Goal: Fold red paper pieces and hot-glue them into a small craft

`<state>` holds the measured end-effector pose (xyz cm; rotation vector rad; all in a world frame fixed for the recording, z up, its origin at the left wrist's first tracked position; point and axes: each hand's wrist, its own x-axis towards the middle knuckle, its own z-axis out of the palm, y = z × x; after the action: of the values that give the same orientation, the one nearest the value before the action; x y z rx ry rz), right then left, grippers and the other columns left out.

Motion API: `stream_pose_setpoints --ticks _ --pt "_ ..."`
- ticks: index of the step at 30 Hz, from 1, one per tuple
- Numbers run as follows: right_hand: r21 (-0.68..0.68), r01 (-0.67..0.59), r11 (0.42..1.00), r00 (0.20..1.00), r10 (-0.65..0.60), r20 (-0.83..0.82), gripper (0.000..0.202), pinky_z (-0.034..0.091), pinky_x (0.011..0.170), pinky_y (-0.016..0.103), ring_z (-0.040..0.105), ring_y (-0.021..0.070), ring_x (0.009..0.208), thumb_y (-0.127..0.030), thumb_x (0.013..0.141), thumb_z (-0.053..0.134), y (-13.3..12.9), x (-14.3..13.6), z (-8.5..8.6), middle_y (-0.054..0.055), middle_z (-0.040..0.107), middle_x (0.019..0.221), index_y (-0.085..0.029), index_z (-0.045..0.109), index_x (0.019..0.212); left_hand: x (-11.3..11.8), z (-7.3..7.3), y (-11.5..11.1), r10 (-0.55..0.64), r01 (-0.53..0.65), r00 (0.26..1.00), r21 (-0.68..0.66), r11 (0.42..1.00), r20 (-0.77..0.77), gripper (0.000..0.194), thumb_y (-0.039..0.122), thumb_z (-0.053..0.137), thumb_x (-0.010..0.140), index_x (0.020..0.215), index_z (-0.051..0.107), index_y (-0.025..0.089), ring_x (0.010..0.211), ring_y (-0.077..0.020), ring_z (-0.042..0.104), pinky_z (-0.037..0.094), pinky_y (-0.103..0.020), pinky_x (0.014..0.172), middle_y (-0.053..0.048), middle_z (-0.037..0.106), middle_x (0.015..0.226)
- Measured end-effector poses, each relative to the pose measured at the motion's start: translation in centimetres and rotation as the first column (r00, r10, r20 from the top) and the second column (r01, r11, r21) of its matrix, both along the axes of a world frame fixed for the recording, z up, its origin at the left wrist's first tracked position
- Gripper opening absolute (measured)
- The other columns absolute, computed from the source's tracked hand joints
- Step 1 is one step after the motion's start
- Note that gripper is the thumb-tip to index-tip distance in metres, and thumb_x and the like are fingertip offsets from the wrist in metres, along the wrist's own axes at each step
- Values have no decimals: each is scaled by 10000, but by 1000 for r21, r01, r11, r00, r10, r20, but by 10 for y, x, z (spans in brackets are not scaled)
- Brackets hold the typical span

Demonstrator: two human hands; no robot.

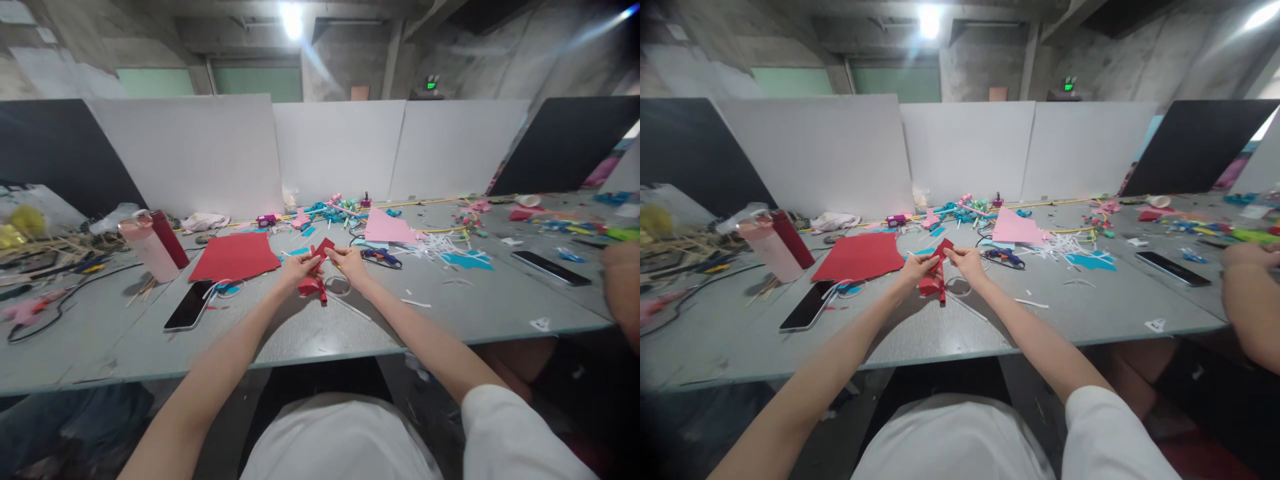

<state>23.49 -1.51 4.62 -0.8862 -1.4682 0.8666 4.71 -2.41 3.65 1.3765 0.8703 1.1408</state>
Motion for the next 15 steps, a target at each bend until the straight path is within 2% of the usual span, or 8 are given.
stream_pose_setpoints --ticks 3,7,11,15 --pt "-17 -11 1000 1000 11 6 683 262 569 311 326 119 565 -825 714 797 -1 0 1 -28 435 545 -208 555 551 -1 -3 1 -104 102 994 -75 992 -18 537 615 873 849 974 727 114 662 -213 779 642 -326 689 -114 796 768" --pt "-39 -13 999 1000 14 18 685 236 561 312 307 114 563 -824 695 810 0 0 0 -34 420 542 -204 556 554 -6 -7 5 -200 197 978 -55 979 -56 552 624 889 827 931 717 110 651 -200 765 639 -323 689 -113 789 768" --pt "-17 -38 999 999 38 -2 661 232 567 314 308 110 559 -775 756 802 3 0 -3 -34 422 542 -201 547 549 -10 -6 8 -231 233 968 8 972 -98 597 669 885 801 888 715 103 607 -168 729 619 -297 664 -94 772 744" --pt "3 -29 1000 998 29 -56 641 245 564 312 334 114 553 -747 816 766 7 1 -5 -24 446 549 -204 546 556 -9 -5 8 -221 223 971 5 975 -93 621 693 897 765 890 712 114 589 -165 717 615 -299 649 -85 767 730"
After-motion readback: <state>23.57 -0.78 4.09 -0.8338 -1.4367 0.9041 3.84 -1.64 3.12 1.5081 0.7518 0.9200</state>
